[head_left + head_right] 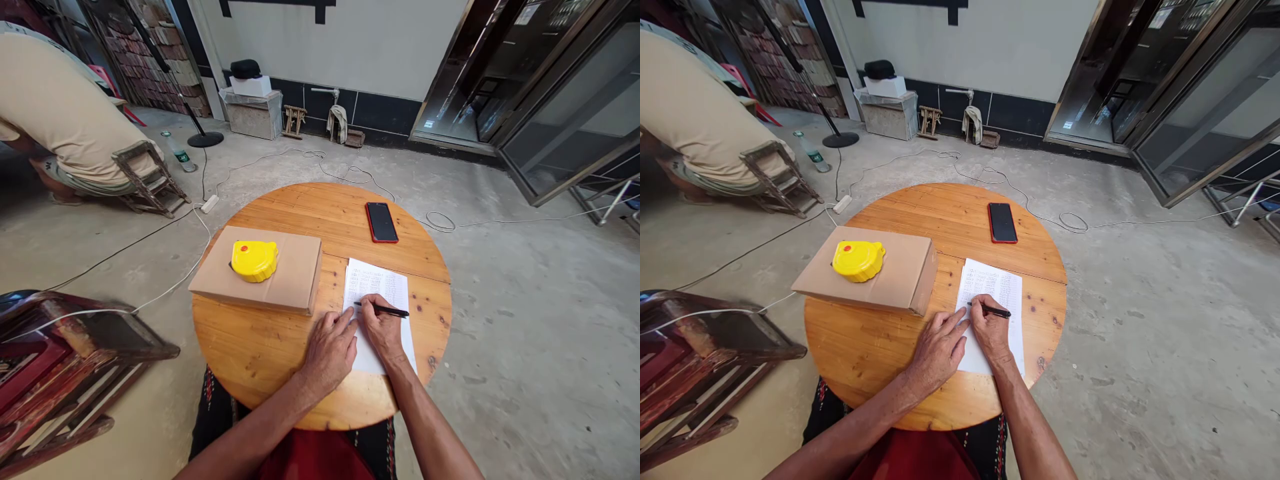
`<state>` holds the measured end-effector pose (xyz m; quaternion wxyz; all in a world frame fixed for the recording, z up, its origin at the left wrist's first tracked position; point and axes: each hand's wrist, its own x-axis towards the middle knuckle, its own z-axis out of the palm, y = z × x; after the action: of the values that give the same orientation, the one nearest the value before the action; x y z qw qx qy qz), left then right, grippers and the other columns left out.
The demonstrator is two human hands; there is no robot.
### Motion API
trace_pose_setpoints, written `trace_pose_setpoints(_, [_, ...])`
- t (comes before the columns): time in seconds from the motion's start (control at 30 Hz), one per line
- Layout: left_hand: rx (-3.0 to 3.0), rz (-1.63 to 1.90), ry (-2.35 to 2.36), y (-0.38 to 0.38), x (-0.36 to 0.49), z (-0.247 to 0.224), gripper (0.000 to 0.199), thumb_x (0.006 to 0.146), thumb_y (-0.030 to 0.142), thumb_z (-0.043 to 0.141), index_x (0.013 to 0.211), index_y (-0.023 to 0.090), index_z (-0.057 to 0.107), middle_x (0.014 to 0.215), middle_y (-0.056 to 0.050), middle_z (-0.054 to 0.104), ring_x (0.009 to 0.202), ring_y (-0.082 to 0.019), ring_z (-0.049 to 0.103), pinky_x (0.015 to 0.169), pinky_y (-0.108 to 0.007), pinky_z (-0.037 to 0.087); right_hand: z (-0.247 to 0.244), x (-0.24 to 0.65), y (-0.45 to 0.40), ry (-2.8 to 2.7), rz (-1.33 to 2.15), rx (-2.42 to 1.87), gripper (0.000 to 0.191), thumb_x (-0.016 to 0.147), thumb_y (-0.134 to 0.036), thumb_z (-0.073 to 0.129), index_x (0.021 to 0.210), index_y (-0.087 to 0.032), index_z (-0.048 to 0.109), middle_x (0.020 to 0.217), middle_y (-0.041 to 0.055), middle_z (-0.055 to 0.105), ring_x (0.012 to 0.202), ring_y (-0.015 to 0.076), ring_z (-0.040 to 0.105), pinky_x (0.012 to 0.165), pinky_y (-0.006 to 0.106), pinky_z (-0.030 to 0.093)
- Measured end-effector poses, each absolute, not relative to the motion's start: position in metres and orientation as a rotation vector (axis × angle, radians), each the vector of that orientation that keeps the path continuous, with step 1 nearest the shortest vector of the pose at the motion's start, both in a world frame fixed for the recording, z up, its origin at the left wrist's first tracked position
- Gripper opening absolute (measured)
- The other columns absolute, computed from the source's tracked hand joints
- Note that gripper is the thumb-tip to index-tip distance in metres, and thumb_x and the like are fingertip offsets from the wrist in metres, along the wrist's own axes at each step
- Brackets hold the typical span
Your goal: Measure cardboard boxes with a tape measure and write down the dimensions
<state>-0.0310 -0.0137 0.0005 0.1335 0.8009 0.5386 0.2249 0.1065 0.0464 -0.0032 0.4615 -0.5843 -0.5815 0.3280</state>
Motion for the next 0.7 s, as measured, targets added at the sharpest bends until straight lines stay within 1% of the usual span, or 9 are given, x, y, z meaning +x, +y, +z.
trace_pose_setpoints(0.27, [2.327, 0.664, 1.557, -0.0140, -0.0305, 0.0011, 0.037, 0.089, 0.014, 0.053, 0.125, 0.019, 0.061, 0.142, -0.004, 0.056, 0.110, -0.028, 0.051, 0.096, -0.047, 0.050, -0.0023, 0.1077, 0.0457, -1.395, 0.858, -1.413, 0.021, 0.083, -0.034, 0.057, 0.070, -0.018, 0.062, 0.062, -0.0013, 0.059, 0.057, 0.0142, 0.050, 0.056, 0.026, 0.040])
trace_pose_setpoints(0.47, [2.339, 0.670, 1.558, -0.0132, -0.0304, -0.0026, 0.035, 0.089, 0.014, 0.053, 0.122, 0.019, 0.062, 0.143, -0.004, 0.055, 0.112, -0.028, 0.050, 0.097, -0.046, 0.049, 0.0026, 0.1117, 0.0466, -1.267, 0.875, -1.405, 0.023, 0.088, -0.035, 0.054, 0.071, -0.020, 0.060, 0.050, -0.0061, 0.051, 0.049, 0.0134, 0.047, 0.054, 0.026, 0.040])
trace_pose_setpoints(0.7, [2.351, 0.680, 1.554, -0.0132, -0.0310, -0.0021, 0.035, 0.089, 0.015, 0.054, 0.122, 0.020, 0.063, 0.142, -0.004, 0.057, 0.111, -0.027, 0.050, 0.096, -0.046, 0.050, 0.0058, 0.1128, 0.0465, -1.199, 0.808, -1.382, 0.021, 0.088, -0.038, 0.055, 0.078, -0.020, 0.061, 0.054, -0.0055, 0.054, 0.054, 0.0148, 0.050, 0.060, 0.028, 0.042])
